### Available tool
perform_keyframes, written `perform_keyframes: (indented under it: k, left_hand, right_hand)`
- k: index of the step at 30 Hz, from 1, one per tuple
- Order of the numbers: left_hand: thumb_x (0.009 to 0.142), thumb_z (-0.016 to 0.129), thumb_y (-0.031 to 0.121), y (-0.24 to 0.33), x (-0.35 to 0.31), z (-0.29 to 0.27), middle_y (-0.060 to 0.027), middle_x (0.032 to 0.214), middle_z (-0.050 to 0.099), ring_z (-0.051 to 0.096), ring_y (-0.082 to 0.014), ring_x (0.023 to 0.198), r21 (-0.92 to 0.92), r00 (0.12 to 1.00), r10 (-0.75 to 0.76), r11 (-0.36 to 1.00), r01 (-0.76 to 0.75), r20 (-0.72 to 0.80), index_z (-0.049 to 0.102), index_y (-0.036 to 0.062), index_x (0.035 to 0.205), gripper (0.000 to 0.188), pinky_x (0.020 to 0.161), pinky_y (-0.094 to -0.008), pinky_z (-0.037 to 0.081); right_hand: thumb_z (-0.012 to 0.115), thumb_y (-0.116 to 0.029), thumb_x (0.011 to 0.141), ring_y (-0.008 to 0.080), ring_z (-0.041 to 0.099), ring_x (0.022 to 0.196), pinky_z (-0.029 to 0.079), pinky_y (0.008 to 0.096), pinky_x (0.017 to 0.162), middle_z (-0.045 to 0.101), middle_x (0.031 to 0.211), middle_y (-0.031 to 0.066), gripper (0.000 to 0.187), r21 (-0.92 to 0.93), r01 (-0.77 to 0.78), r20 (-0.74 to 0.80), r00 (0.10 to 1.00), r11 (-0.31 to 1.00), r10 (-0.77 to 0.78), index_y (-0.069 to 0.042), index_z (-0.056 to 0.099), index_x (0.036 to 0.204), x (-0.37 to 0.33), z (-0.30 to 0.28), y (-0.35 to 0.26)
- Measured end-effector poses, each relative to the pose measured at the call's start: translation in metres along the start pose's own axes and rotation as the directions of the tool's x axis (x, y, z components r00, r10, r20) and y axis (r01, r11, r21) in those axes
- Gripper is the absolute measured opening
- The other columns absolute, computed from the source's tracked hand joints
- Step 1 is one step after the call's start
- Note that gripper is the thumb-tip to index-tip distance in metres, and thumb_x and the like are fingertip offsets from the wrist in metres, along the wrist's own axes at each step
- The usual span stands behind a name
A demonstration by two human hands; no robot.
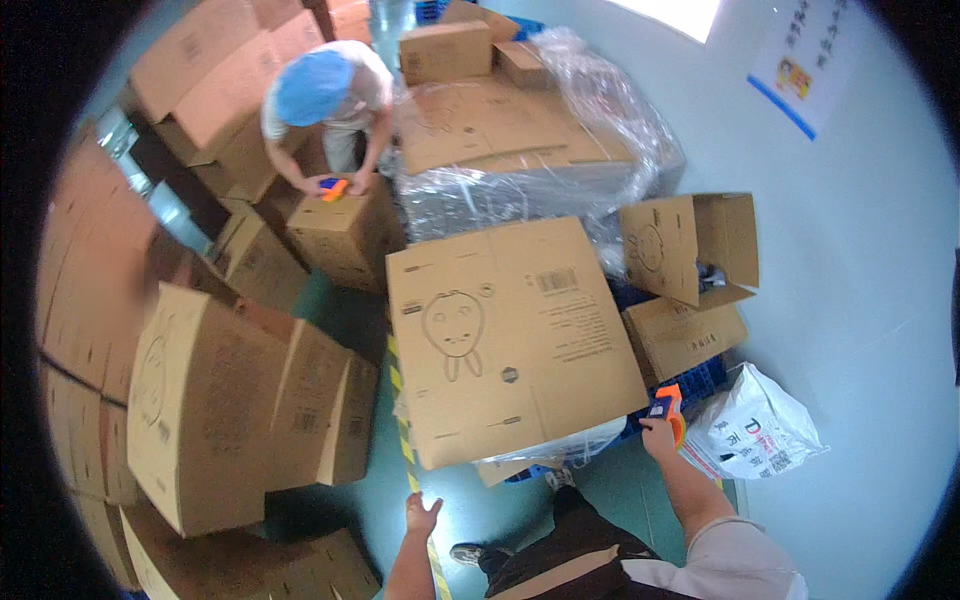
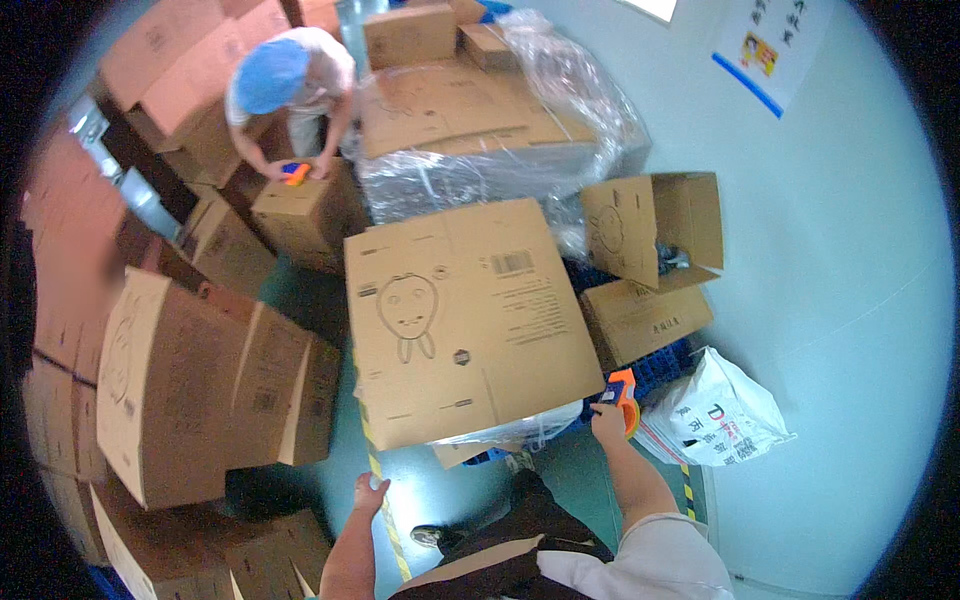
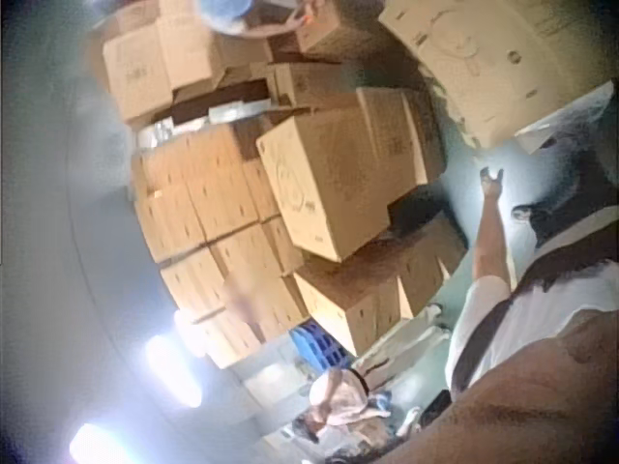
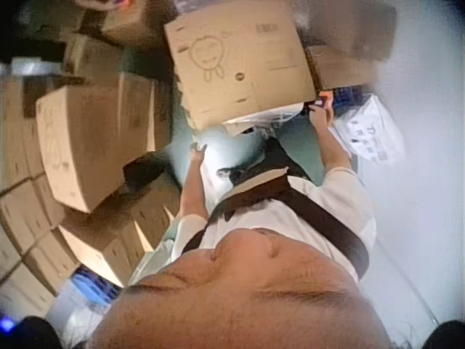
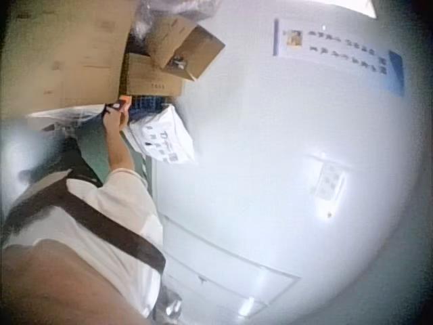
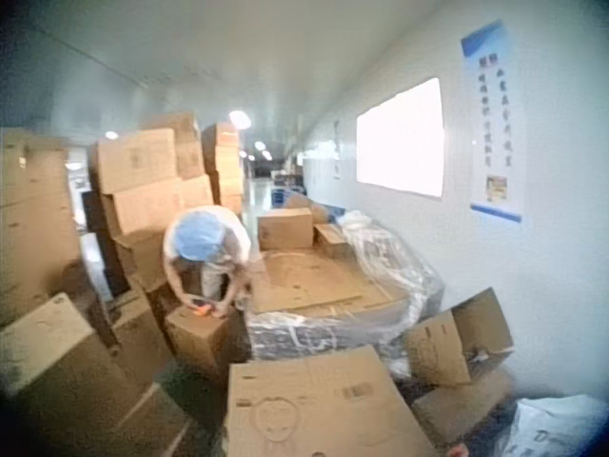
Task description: The person uses a handheld tape dispenser to seal cardboard boxes in a warehouse. They repeatedly fold the box flaps, apply tape to the seams, and place the sealed boxes onto a stack.
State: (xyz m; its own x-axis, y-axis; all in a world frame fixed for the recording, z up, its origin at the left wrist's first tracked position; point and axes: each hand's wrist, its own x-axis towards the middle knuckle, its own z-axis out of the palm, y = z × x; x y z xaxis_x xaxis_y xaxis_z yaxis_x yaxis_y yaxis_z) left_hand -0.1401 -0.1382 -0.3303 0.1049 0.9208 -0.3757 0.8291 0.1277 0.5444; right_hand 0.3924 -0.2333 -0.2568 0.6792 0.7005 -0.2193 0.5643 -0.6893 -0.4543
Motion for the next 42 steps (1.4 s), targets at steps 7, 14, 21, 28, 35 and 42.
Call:
perform_keyframes:
  k: [7,14,21,28,35,42]
  left_hand:
    - [0.074,0.065,0.042,0.038,0.096,0.035,-0.0252,0.143,0.011,0.01,-0.0339,0.134,0.039,0.915,-0.396,0.918,0.394,0.075,0.008,-0.013,0.134,0.099,0.11,-0.0348,0.012]
    - [0.074,0.068,0.027,0.015,0.135,0.062,-0.0227,0.137,0.03,0.033,-0.032,0.125,-0.36,0.768,-0.638,0.705,0.611,0.053,0.018,-0.003,0.137,0.086,0.102,-0.0364,0.03]
    - [0.079,0.064,0.025,-0.003,0.14,0.051,-0.0118,0.112,0.055,0.051,-0.024,0.102,-0.435,0.732,-0.674,0.631,0.642,0.103,0.049,0.002,0.118,0.048,0.087,-0.0346,0.041]
    - [0.079,0.066,0.015,0.013,0.102,-0.016,-0.0033,0.082,0.055,0.05,-0.0138,0.076,-0.607,0.886,-0.43,0.756,0.246,-0.176,0.053,0.0048,0.082,0.017,0.07,-0.0281,0.042]
    - [0.085,0.057,0.023,0.125,0.011,-0.195,0.0001,0.077,0.057,0.055,-0.0109,0.07,-0.894,0.927,-0.296,0.441,-0.08,-0.23,0.053,0.0088,0.082,0.015,0.063,-0.0252,0.044]
    - [0.083,0.058,0.035,0.234,-0.022,-0.339,-0.01,0.131,0.032,0.036,-0.0242,0.119,-0.686,0.71,0.028,0.234,-0.689,-0.704,0.025,0.0116,0.129,0.062,0.094,-0.0421,0.035]
  right_hand:
    - [0.057,-0.028,0.07,0.0402,0.045,0.108,0.035,0.0402,0.097,0.057,0.111,0.0208,0.047,-0.183,-0.145,0.141,0.975,0.972,0.172,-0.011,0.06,0.113,0.097,0.019,0.066]
    - [0.063,-0.035,0.068,0.0377,0.049,0.104,0.04,0.0403,0.093,0.058,0.108,0.0202,0.05,-0.223,-0.28,0.092,0.947,0.934,0.306,-0.006,0.061,0.109,0.13,0.056,0.052]
    - [0.067,-0.038,0.067,0.0295,0.062,0.082,0.048,0.0379,0.076,0.065,0.085,0.0167,0.04,-0.047,-0.388,0.143,0.909,0.92,0.391,-0.003,0.067,0.087,0.162,0.05,0.086]
    - [0.062,-0.051,0.072,0.0244,0.063,0.07,0.046,0.0348,0.065,0.064,0.073,0.0151,0.054,-0.083,-0.247,0.36,0.896,0.965,0.261,0.003,0.064,0.076,0.153,-0.032,0.043]
    - [0.057,-0.053,0.077,0.0228,0.062,0.077,0.046,0.033,0.069,0.065,0.08,0.0133,0.053,-0.134,-0.022,0.352,0.933,0.991,0.068,-0.002,0.067,0.087,0.08,-0.179,-0.04]
    - [0.05,-0.055,0.08,0.0249,0.061,0.078,0.046,0.0341,0.072,0.064,0.08,0.0133,0.054,-0.373,0.305,0.459,0.881,0.876,-0.112,-0.005,0.068,0.083,-0.011,-0.37,-0.178]
